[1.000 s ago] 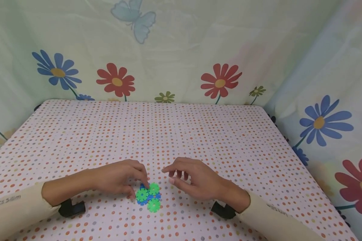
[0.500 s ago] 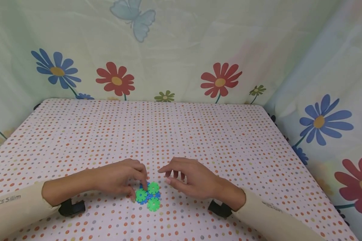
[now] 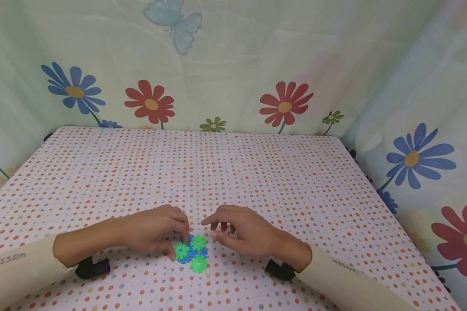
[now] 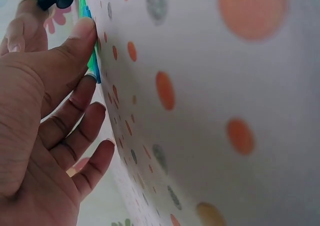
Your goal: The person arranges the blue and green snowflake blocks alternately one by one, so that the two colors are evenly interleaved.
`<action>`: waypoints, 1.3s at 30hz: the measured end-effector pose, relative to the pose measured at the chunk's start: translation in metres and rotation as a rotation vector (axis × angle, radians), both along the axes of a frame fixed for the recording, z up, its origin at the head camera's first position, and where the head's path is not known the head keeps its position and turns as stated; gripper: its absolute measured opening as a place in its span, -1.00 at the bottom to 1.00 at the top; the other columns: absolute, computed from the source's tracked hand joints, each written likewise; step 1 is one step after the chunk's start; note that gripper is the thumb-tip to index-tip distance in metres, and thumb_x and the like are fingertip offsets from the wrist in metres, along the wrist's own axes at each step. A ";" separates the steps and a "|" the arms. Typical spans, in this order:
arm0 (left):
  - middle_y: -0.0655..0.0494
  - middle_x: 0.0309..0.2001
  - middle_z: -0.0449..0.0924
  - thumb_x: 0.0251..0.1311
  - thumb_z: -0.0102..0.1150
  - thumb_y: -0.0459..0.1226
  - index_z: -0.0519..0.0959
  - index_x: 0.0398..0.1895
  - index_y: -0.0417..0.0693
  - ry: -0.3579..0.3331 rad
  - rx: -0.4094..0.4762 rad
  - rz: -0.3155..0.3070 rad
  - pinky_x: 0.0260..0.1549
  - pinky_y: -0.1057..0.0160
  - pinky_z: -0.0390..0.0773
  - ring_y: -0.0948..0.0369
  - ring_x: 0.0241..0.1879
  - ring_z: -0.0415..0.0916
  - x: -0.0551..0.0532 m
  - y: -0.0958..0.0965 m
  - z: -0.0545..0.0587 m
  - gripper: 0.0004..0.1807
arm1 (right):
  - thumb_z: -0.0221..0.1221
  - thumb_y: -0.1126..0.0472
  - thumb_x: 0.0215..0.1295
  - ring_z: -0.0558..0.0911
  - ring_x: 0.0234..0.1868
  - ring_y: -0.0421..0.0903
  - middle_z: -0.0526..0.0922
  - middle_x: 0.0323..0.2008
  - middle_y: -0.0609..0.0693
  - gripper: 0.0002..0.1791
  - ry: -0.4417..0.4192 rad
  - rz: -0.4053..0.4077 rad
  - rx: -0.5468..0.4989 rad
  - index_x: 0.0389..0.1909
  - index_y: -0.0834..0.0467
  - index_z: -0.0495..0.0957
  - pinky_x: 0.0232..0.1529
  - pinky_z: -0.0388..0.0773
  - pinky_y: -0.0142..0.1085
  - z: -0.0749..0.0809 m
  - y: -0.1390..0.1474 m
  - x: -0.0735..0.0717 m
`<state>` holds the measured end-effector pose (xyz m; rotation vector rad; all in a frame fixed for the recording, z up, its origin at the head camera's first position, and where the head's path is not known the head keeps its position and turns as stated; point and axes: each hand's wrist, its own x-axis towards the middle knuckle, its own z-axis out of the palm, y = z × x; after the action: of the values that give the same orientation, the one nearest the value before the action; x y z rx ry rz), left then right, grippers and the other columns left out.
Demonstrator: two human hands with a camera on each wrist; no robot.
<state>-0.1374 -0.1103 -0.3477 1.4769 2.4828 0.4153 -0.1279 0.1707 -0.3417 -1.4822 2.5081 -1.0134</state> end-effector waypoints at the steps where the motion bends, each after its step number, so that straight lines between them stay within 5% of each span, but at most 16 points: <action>1: 0.45 -0.13 0.56 0.03 0.44 0.02 0.66 -0.17 0.22 0.007 -0.006 0.000 0.21 0.16 0.38 0.44 -0.03 0.46 0.000 0.000 0.000 -0.69 | 0.12 0.20 0.45 0.53 -0.25 -0.39 0.61 -0.20 -0.24 -0.71 -0.003 -0.007 0.005 0.13 0.06 0.58 -0.31 0.53 -0.44 0.000 0.000 0.000; 12: 0.49 -0.25 0.61 0.10 0.41 0.03 0.64 -0.14 0.18 -0.020 -0.021 0.057 -0.06 0.33 0.42 0.43 -0.21 0.38 -0.001 -0.009 0.007 -0.69 | 0.10 0.15 0.47 0.50 -0.27 -0.39 0.59 -0.22 -0.27 -0.71 -0.003 0.000 0.035 0.13 0.05 0.58 -0.32 0.53 -0.43 -0.003 -0.003 0.000; 27: 0.52 -0.31 0.56 0.14 0.41 -0.16 0.70 -0.10 0.20 -0.070 0.054 0.236 -0.17 0.34 0.48 0.35 -0.21 0.41 -0.002 -0.035 0.016 -0.75 | 0.09 0.03 0.47 0.48 -0.29 -0.37 0.64 -0.13 -0.22 -0.68 -0.060 0.031 0.160 0.16 -0.02 0.57 -0.27 0.50 -0.44 -0.002 -0.019 0.001; 33: 0.53 -0.32 0.58 0.14 0.40 -0.16 0.71 -0.09 0.17 -0.053 0.073 0.235 -0.19 0.35 0.48 0.35 -0.22 0.42 -0.004 -0.040 0.016 -0.76 | 0.17 -0.01 0.40 0.51 -0.26 -0.33 0.62 -0.14 -0.25 -0.63 -0.101 0.067 0.247 0.17 -0.04 0.56 -0.21 0.48 -0.48 -0.005 -0.032 -0.002; 39: 0.53 -0.32 0.59 0.15 0.38 -0.12 0.71 -0.07 0.16 -0.031 0.071 0.228 -0.21 0.37 0.47 0.35 -0.25 0.42 -0.007 -0.043 0.013 -0.74 | 0.25 0.00 0.33 0.41 -0.39 -0.32 0.55 -0.30 -0.25 -0.66 -0.027 0.109 0.329 0.09 -0.06 0.61 -0.33 0.34 -0.54 -0.005 -0.046 -0.005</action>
<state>-0.1445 -0.1529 -0.3344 1.2045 2.6460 0.5666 -0.1325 0.1245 -0.3468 -1.4719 2.3981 -0.5657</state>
